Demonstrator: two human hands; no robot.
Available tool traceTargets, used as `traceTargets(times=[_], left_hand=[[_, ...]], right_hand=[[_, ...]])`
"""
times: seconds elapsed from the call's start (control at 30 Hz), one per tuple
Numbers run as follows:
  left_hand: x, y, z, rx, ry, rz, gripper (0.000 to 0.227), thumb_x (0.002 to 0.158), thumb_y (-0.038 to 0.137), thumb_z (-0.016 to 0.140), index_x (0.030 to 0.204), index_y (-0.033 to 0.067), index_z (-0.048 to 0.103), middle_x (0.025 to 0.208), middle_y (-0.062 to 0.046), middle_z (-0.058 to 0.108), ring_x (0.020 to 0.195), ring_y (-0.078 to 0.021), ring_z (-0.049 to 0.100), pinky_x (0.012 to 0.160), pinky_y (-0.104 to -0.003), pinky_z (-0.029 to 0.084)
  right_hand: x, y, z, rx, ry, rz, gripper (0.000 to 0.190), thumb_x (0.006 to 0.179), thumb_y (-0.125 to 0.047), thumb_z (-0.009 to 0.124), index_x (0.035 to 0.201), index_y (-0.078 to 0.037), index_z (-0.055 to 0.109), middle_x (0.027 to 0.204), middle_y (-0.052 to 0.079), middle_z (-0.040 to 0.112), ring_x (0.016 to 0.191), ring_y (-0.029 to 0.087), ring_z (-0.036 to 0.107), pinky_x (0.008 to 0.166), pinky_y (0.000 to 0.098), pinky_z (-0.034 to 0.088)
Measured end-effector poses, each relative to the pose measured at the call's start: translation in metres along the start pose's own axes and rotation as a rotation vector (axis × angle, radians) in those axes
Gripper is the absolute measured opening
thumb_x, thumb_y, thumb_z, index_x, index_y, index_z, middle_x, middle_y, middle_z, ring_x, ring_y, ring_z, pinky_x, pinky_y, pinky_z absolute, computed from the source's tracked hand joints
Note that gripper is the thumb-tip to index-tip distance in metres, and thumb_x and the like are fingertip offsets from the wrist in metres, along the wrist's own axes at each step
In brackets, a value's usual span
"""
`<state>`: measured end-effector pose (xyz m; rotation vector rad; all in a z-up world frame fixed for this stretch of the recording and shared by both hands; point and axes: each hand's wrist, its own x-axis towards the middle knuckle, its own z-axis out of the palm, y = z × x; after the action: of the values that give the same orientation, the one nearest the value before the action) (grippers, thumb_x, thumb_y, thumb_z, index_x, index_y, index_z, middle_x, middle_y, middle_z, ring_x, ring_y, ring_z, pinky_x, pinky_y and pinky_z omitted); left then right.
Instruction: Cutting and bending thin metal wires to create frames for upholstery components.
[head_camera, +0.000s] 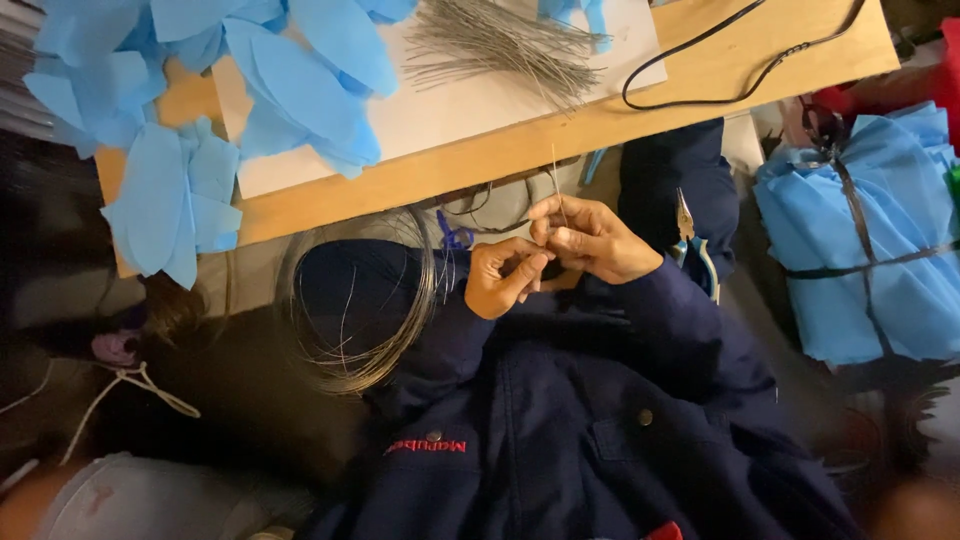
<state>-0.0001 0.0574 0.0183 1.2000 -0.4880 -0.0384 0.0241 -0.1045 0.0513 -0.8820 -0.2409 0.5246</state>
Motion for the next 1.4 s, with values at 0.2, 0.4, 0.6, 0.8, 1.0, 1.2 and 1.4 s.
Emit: traceTargets(times=[0.2, 0.4, 0.6, 0.8, 1.0, 1.2, 1.4], left_hand=[[0.0, -0.002, -0.001, -0.052, -0.042, -0.01, 0.011, 0.084, -0.001, 0.054, 0.08, -0.0047, 0.064, 0.045, -0.009, 0.056, 0.029, -0.0085, 0.048, 0.029, -0.017, 0.038], [-0.001, -0.002, 0.0, -0.098, -0.064, -0.05, 0.01, 0.084, -0.001, 0.054, 0.081, -0.0053, 0.062, 0.045, -0.01, 0.055, 0.028, -0.0095, 0.046, 0.028, -0.017, 0.037], [0.0, -0.001, -0.001, -0.117, -0.076, -0.076, 0.011, 0.084, 0.0, 0.054, 0.079, -0.0065, 0.061, 0.045, -0.012, 0.055, 0.028, -0.0106, 0.046, 0.027, -0.018, 0.037], [0.0, -0.004, -0.001, -0.144, -0.086, -0.056, 0.01, 0.084, -0.002, 0.053, 0.08, -0.0069, 0.06, 0.045, -0.013, 0.055, 0.028, -0.0112, 0.046, 0.027, -0.018, 0.037], [-0.002, -0.007, -0.002, -0.145, -0.085, -0.071, 0.009, 0.084, -0.003, 0.053, 0.081, -0.0076, 0.06, 0.045, -0.013, 0.054, 0.028, -0.0113, 0.046, 0.028, -0.018, 0.036], [-0.002, -0.006, -0.002, -0.132, -0.079, -0.073, 0.01, 0.084, -0.002, 0.053, 0.08, -0.0075, 0.061, 0.044, -0.013, 0.054, 0.028, -0.0108, 0.045, 0.027, -0.018, 0.036], [-0.001, -0.009, -0.001, -0.134, -0.074, -0.053, 0.01, 0.084, -0.002, 0.053, 0.078, -0.0056, 0.061, 0.044, -0.011, 0.055, 0.027, -0.0098, 0.045, 0.026, -0.017, 0.036]], right_hand=[[-0.001, 0.017, -0.018, 0.009, 0.024, -0.015, 0.012, 0.08, -0.001, 0.056, 0.091, 0.004, 0.054, 0.076, 0.019, 0.06, 0.047, 0.003, 0.044, 0.034, 0.0127, 0.028], [0.0, 0.019, -0.015, 0.069, 0.032, -0.02, 0.01, 0.078, 0.002, 0.059, 0.087, 0.005, 0.056, 0.068, 0.016, 0.057, 0.044, 0.003, 0.039, 0.034, 0.014, 0.027], [0.002, 0.033, -0.024, 0.183, 0.014, -0.005, 0.013, 0.076, 0.002, 0.06, 0.087, 0.007, 0.055, 0.067, 0.018, 0.055, 0.041, 0.0, 0.035, 0.032, 0.0126, 0.025], [0.005, 0.029, -0.014, 0.22, 0.001, -0.05, 0.011, 0.075, 0.003, 0.06, 0.085, 0.007, 0.056, 0.061, 0.014, 0.051, 0.04, 0.004, 0.037, 0.034, 0.0136, 0.026], [0.004, 0.037, -0.023, 0.227, -0.016, -0.053, 0.011, 0.075, 0.003, 0.058, 0.085, 0.007, 0.056, 0.061, 0.014, 0.05, 0.041, 0.007, 0.039, 0.033, 0.0145, 0.025], [0.004, 0.041, -0.021, 0.241, -0.005, -0.062, 0.011, 0.074, 0.0, 0.059, 0.082, 0.007, 0.056, 0.059, 0.015, 0.05, 0.041, 0.006, 0.038, 0.033, 0.015, 0.029], [0.005, 0.048, -0.025, 0.254, 0.023, -0.068, 0.013, 0.075, -0.001, 0.058, 0.083, 0.007, 0.054, 0.06, 0.014, 0.049, 0.04, 0.004, 0.035, 0.03, 0.0154, 0.026]])
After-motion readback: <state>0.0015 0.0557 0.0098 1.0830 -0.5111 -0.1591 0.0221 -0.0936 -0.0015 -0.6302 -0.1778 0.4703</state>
